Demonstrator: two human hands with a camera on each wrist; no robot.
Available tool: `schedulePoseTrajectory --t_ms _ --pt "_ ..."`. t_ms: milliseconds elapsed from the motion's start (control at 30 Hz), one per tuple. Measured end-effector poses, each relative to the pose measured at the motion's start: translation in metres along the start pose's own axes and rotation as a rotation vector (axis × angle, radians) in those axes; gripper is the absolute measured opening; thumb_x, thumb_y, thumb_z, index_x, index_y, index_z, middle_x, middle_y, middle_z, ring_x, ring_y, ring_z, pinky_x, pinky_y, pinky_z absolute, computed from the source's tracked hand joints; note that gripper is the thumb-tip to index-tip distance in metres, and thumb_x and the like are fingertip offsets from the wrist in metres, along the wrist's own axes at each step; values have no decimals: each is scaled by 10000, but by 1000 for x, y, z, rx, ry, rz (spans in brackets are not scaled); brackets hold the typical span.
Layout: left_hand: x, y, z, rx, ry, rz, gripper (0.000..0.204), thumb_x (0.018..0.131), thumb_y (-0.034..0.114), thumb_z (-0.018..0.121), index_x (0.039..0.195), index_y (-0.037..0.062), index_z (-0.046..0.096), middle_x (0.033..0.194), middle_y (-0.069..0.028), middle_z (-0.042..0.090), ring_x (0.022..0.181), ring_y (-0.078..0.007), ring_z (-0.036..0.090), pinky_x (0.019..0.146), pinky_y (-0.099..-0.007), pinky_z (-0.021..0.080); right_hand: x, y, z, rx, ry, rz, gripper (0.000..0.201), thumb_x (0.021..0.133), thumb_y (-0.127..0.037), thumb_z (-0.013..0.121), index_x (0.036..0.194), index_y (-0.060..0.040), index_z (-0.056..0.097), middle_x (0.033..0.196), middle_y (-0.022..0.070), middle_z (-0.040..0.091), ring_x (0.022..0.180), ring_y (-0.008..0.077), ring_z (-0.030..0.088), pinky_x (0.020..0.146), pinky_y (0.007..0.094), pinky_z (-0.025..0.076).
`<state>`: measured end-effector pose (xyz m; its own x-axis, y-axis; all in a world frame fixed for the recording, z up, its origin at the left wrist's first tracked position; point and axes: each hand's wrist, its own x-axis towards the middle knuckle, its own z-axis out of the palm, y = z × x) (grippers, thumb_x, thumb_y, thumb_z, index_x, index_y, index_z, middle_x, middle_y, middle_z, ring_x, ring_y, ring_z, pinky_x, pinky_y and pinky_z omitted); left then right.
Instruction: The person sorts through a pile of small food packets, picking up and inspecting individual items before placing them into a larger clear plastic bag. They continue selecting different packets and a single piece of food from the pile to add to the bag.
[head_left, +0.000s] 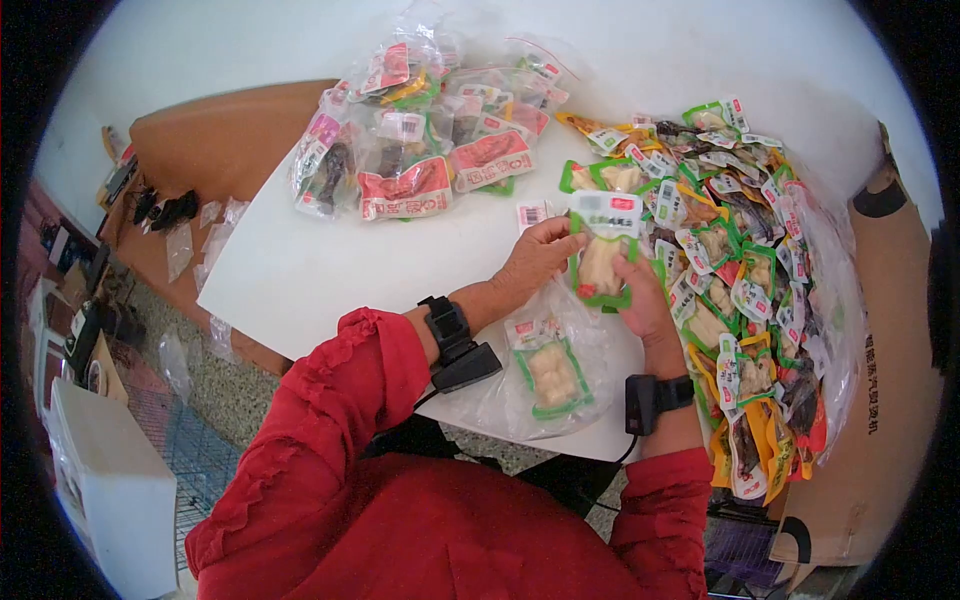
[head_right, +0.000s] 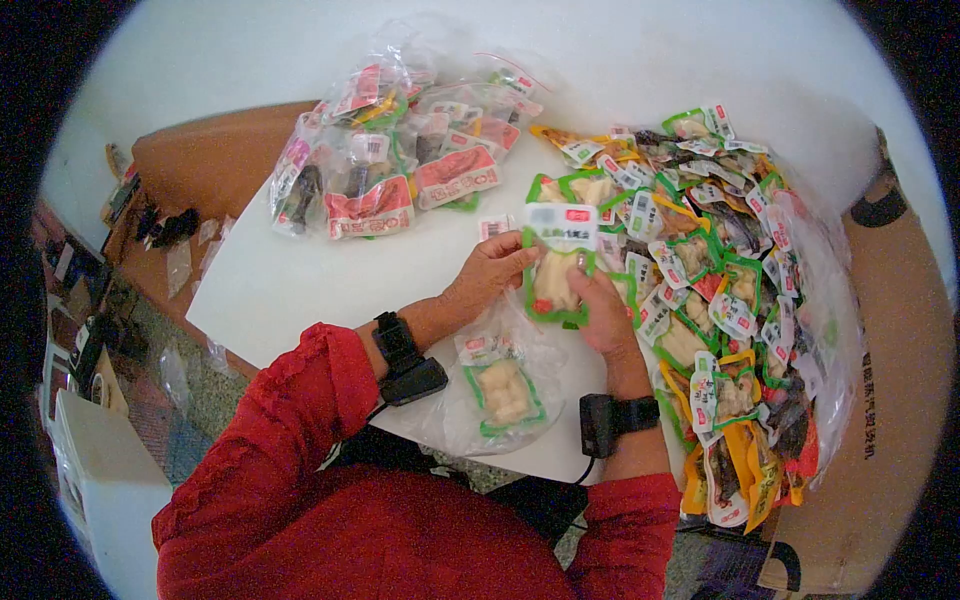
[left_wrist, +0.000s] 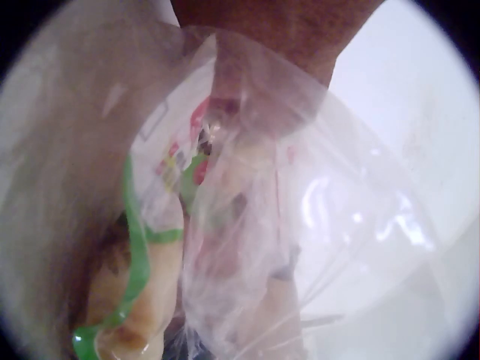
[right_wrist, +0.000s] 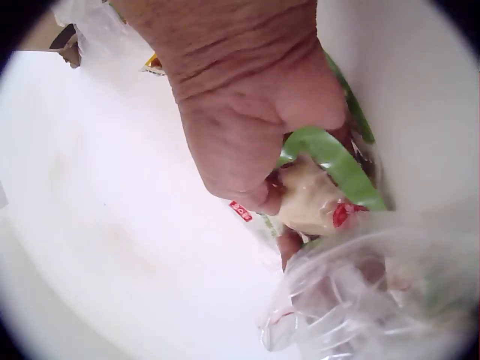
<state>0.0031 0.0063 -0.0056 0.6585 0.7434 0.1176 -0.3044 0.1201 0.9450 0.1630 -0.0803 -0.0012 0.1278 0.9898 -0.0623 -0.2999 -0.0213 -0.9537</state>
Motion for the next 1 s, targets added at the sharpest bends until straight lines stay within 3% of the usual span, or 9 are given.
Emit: schedulePoseTrajectory --t_ms 67,200,267,367,500,567,767,833,1000 --pt "-1 -1 2 19 8 11 222 808 244 556 942 68 578 700 48 516 553 -28 396 496 -173 330 -6 -3 12 -174 -39 10 351 842 -189 469 1140 -9 426 1042 49 514 939 117 489 828 260 386" --pt "-4 3 4 -35 12 -5 209 807 246 558 929 80 592 739 52 552 589 -15 423 503 -169 328 -4 -3 19 -130 -17 -22 325 827 -165 494 1112 -15 450 1009 32 524 927 107 485 818 244 382" --pt "-5 5 5 -31 -21 -23 206 806 246 559 926 83 595 752 53 561 603 -11 432 505 -167 328 -5 -7 26 -188 28 -188 314 813 -144 514 1098 -21 462 986 27 531 908 99 486 796 240 386" --pt "-3 0 3 -35 -24 -21 211 807 253 558 927 84 597 742 60 560 601 -7 427 507 -166 324 0 -7 19 -233 33 -286 269 820 -146 509 1057 -21 491 956 21 543 871 88 488 776 231 388" --pt "-4 2 3 7 -63 -39 208 813 252 550 932 87 594 724 73 534 604 -6 422 509 -167 325 7 2 8 -180 91 -281 211 828 -158 506 978 -11 528 901 11 556 828 79 492 752 221 391" --pt "-6 6 4 11 -81 -65 205 815 252 547 929 88 593 719 75 524 606 -8 422 512 -169 329 5 -2 15 -91 214 -271 185 832 -174 506 902 -9 550 852 2 559 803 72 491 735 213 396" --pt "-3 -4 5 -133 -96 -64 192 829 266 523 851 85 585 696 66 507 586 -17 408 504 -170 324 5 1 10 62 160 -228 206 831 -219 511 889 -26 554 839 -1 549 771 71 497 691 222 417" --pt "-1 -4 1 -49 -97 -106 234 841 303 498 759 93 558 662 60 491 557 -21 395 487 -170 313 9 4 6 58 172 -243 200 832 -220 508 881 -30 550 838 2 547 759 75 501 683 226 421" --pt "-7 10 3 24 -78 -140 312 853 359 457 694 100 525 619 55 464 526 -27 376 473 -176 312 6 -3 12 83 204 -260 181 840 -217 492 858 -42 536 834 9 543 733 85 511 667 232 430"
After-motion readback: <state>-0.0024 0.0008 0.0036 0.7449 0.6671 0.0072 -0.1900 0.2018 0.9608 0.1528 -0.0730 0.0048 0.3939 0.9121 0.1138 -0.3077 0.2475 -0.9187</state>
